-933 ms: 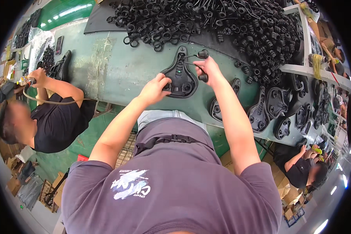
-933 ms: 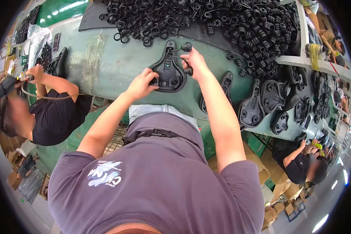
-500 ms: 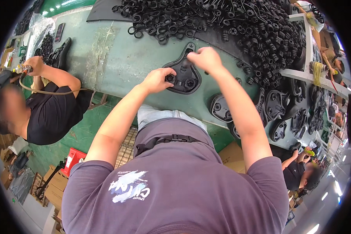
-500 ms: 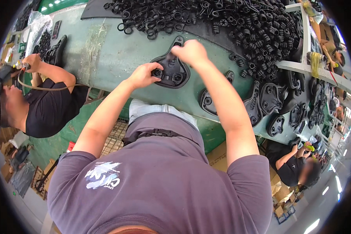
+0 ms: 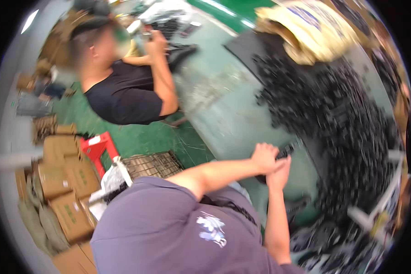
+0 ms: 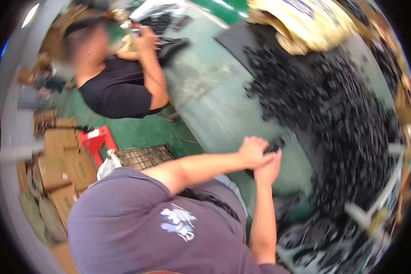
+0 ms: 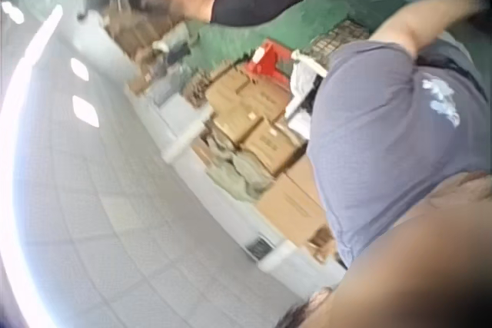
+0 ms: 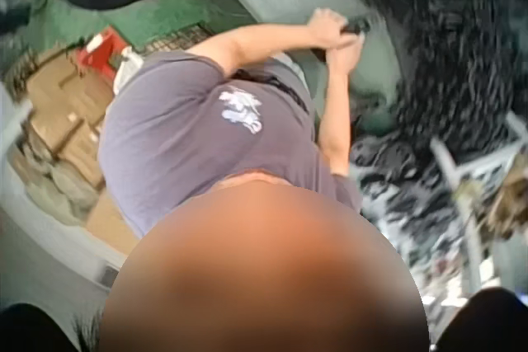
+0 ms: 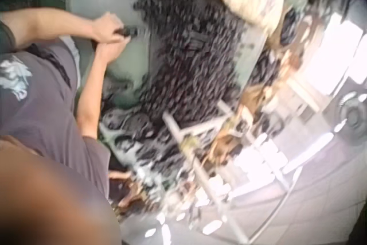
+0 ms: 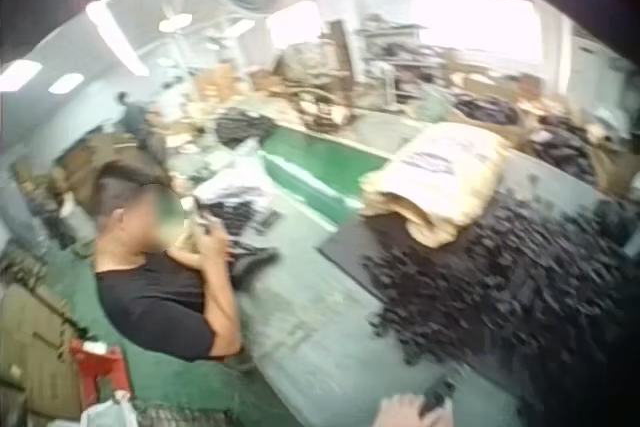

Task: Assembling bicycle seats by attaching mounting components.

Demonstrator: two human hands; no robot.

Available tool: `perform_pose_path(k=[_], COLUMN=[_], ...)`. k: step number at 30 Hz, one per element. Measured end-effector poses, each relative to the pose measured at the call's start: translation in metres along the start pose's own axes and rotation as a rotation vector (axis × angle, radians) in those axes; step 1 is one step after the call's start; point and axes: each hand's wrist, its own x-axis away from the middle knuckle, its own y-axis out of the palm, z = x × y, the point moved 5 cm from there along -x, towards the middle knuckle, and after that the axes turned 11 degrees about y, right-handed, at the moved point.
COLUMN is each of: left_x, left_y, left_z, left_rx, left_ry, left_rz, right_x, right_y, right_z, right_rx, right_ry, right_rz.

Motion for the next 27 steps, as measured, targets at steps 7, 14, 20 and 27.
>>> perform_pose_path(k=[7,14,20,27], left_x=[-0.004,-0.013,0.026,0.042], left_y=[-0.002,-0.003,-0.011,-0.011], left_z=[-0.014,-0.018,-0.021,-0.015], left_rx=[-0.009,0.142,0.155,0.163], left_ry=[-0.069,-0.244,-0.293,-0.292], left_rz=[-0.002,-0.162,-0.316,-0.308], right_x=[0.002,-0.007,0.058,0.069], right_y=[-0.004,-0.018,-0.041,-0.046], right_z=[-0.008,0.006,0.029,0.011], right_rx=[0.033,-0.147,0.013,0.179], right_ry=[0.248,0.205,-0.152,-0.506], right_rz=[0.053,0.031,-0.307,-0.236])
